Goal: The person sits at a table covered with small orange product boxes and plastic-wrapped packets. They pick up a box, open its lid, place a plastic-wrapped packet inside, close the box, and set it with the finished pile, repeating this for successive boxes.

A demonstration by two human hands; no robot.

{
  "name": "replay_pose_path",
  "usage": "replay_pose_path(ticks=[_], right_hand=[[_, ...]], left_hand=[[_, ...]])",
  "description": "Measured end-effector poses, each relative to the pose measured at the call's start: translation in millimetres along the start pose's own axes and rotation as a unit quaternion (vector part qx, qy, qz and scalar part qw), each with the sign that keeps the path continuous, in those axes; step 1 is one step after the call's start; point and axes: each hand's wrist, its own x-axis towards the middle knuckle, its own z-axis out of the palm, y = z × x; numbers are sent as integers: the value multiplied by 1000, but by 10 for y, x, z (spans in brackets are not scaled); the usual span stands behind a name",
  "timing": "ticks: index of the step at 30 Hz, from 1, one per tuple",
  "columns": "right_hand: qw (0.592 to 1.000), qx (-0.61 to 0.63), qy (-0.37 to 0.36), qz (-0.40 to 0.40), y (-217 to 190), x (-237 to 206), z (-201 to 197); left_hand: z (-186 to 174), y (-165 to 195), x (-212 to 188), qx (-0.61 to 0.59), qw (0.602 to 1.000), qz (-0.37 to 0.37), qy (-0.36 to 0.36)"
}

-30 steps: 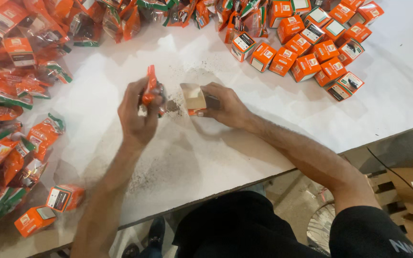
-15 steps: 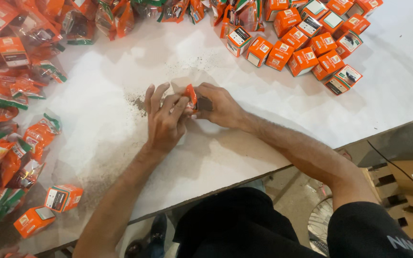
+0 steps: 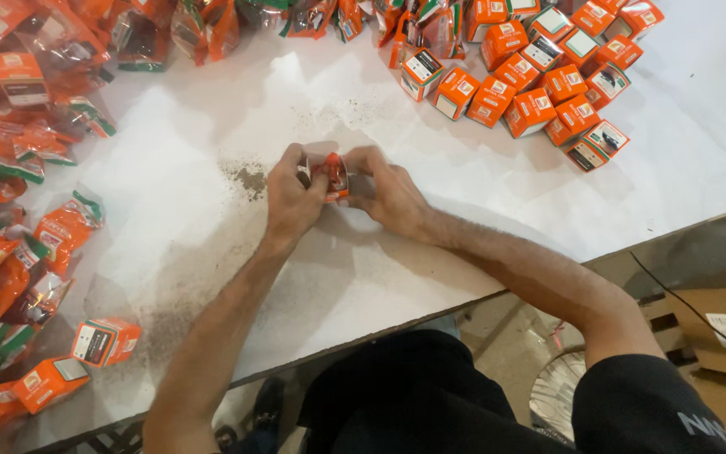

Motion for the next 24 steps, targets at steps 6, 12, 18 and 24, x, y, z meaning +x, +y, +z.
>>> replay_pose_path(ticks=[6, 12, 18, 24], right_hand=[[931, -299, 16, -208, -115, -17, 42], [838, -493, -10, -233, -285, 23, -27], [801, -558, -30, -214, -263, 26, 56], [946, -281, 20, -158, -146, 20, 21]], left_hand=[[-15, -61, -42, -116, 993, 0, -34], [-310, 21, -63, -327, 925, -117, -152], [-288, -102, 44, -273, 943, -137, -129], [-67, -77, -83, 30, 979, 201, -4]])
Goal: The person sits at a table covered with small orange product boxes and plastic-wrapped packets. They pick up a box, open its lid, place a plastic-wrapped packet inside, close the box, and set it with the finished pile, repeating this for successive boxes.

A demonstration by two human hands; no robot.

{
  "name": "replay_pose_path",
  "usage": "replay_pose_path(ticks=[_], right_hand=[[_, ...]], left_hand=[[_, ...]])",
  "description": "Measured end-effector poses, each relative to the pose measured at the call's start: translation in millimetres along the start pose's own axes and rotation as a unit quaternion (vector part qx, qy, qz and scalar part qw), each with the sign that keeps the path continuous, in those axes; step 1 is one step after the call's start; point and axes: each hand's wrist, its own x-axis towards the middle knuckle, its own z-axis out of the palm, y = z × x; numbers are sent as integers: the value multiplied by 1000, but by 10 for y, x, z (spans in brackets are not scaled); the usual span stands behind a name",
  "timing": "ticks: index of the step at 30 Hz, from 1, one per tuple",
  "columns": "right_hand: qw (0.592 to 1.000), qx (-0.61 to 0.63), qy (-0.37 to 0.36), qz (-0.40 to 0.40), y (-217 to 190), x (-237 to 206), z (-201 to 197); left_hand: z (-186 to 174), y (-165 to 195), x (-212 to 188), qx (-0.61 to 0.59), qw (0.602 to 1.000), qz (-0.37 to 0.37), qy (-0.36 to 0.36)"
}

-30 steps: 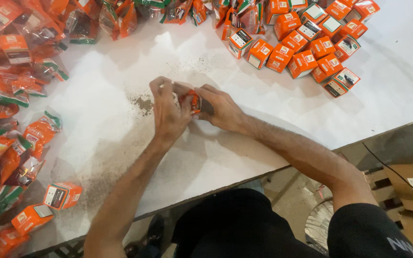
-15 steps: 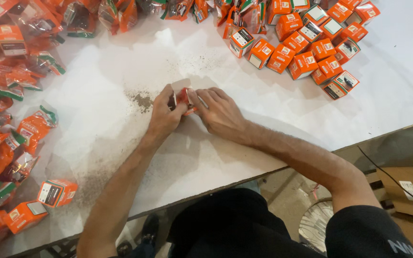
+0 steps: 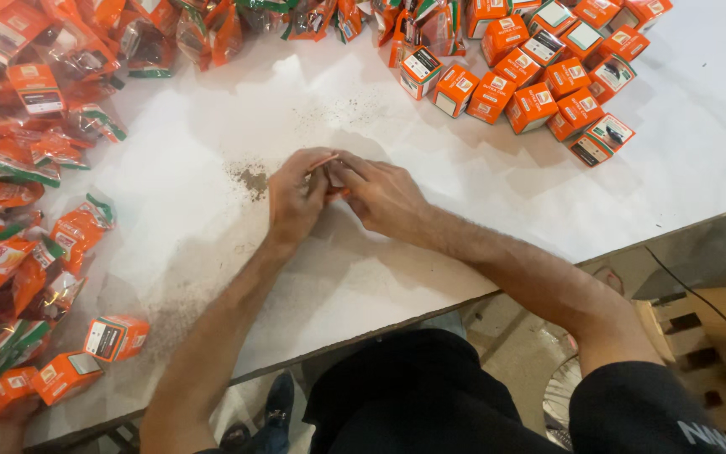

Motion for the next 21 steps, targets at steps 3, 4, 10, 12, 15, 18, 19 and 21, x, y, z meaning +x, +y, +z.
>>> replay_pose_path(ticks=[3, 4, 10, 12, 15, 18, 19, 21], right_hand=[[984, 96, -78, 127, 62, -35, 0], [982, 103, -80, 139, 86, -38, -2], [985, 126, -46, 108, 135, -33, 20], [986, 106, -56, 112, 139, -21, 10], [982, 138, -62, 117, 129, -16, -14], [983, 120, -68, 122, 127, -13, -27], [982, 125, -68, 121, 132, -12, -28], [982, 134, -69, 117, 147, -11, -22]], left_hand=[[-53, 149, -70, 19, 999, 28, -35], [-106, 184, -63, 27, 996, 71, -42], [-289, 252, -16, 99, 976, 163, -104], [-249, 236, -29, 91, 983, 132, -87], [-191, 206, -60, 36, 993, 92, -69], [-204, 175, -72, 58, 988, 122, -76], [-221, 167, -70, 70, 984, 145, -81], [-256, 167, -69, 97, 975, 177, -96]])
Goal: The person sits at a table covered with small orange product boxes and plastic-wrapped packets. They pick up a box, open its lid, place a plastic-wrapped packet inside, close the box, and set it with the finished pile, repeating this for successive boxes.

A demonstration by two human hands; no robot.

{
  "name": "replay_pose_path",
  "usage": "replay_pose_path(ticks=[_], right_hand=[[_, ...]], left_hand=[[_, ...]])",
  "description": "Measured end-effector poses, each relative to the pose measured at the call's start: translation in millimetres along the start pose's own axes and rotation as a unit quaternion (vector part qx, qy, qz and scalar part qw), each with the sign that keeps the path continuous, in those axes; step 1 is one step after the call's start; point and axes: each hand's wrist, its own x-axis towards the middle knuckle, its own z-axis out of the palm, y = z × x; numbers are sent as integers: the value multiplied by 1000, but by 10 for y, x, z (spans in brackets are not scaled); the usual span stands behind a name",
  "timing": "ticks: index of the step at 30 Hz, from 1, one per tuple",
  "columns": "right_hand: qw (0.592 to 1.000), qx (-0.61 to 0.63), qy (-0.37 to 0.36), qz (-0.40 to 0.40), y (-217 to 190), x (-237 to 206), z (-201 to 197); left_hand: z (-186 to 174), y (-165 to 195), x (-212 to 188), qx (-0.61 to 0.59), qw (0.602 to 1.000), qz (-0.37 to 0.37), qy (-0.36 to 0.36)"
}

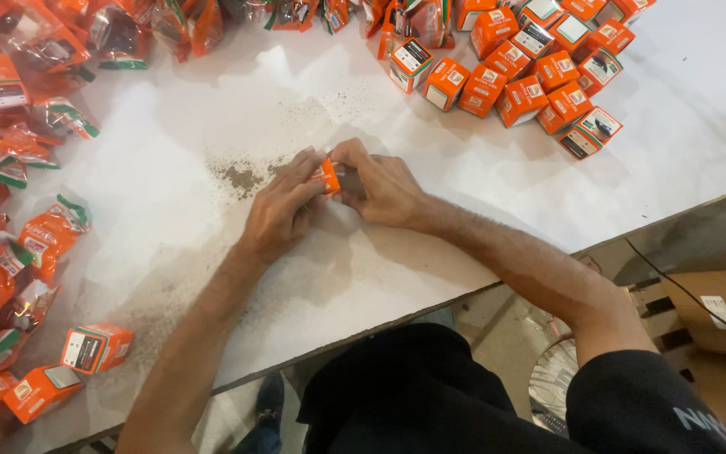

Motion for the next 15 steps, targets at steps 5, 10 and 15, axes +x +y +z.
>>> replay_pose_path(ticks=[5, 10, 15], right_hand=[[1000, -9, -4, 1, -3, -20, 28], [991, -113, -20, -76, -31, 103, 54], [909, -371, 154, -107, 484, 398, -219]], left_hand=[[-53, 48, 7, 125, 986, 36, -101], [-71, 89, -36, 83, 995, 19, -54], [-33, 44, -211, 115, 988, -80, 62]])
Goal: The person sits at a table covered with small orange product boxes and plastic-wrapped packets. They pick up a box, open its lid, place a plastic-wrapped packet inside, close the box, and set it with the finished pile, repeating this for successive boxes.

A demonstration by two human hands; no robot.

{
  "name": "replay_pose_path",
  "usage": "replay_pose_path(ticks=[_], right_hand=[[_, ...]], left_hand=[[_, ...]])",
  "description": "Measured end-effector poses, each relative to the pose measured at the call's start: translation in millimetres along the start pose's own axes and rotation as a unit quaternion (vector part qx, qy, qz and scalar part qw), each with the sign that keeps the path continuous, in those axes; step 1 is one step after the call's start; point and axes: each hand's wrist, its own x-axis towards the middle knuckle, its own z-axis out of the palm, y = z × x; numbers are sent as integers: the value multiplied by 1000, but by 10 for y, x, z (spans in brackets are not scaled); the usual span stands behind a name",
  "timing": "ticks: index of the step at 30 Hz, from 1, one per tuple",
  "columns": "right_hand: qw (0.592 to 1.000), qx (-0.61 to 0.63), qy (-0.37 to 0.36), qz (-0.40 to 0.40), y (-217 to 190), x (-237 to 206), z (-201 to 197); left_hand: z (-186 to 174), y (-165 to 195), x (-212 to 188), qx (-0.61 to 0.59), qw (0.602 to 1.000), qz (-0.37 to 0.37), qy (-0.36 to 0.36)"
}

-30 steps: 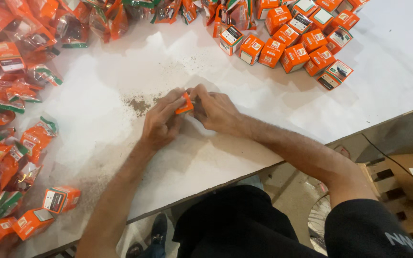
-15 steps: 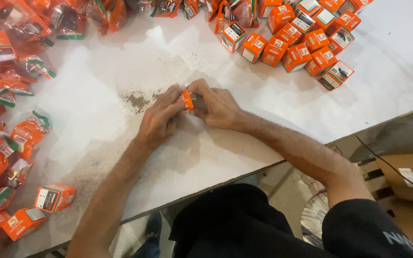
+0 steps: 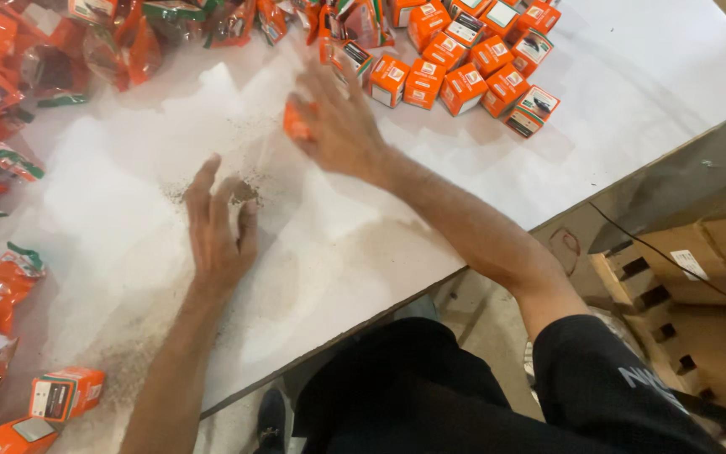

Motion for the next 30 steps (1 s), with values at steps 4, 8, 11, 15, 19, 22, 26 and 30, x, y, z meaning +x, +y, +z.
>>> replay_pose_path(ticks=[4, 8, 11, 15, 19, 22, 26, 30], right_hand=[[991, -104, 12, 85, 764, -262, 21], [970, -155, -46, 182, 1052, -454, -224], [972, -207, -27, 105, 826, -371, -440], [992, 97, -57, 61, 118, -177, -478], [966, 208, -114, -100, -560, -98, -332], [946, 242, -146, -159, -778, -77, -327], [949, 237, -159, -134, -826, -57, -352], [946, 229, -152, -170, -978, -32, -200]], left_hand=[[42, -52, -25, 11, 999, -34, -11], [0, 33, 27, 18, 999, -26, -7], [-117, 110, -93, 48, 999, -7, 12], [-651, -215, -519, 167, 981, -50, 82], [-1964, -1144, -927, 198, 879, -243, 360], [-3107, -1581, -1256, 59, 778, -349, 518], [-3689, -1465, -1899, -233, 734, -432, 469], [-3262, -1574, -1948, 217, 761, -493, 361]])
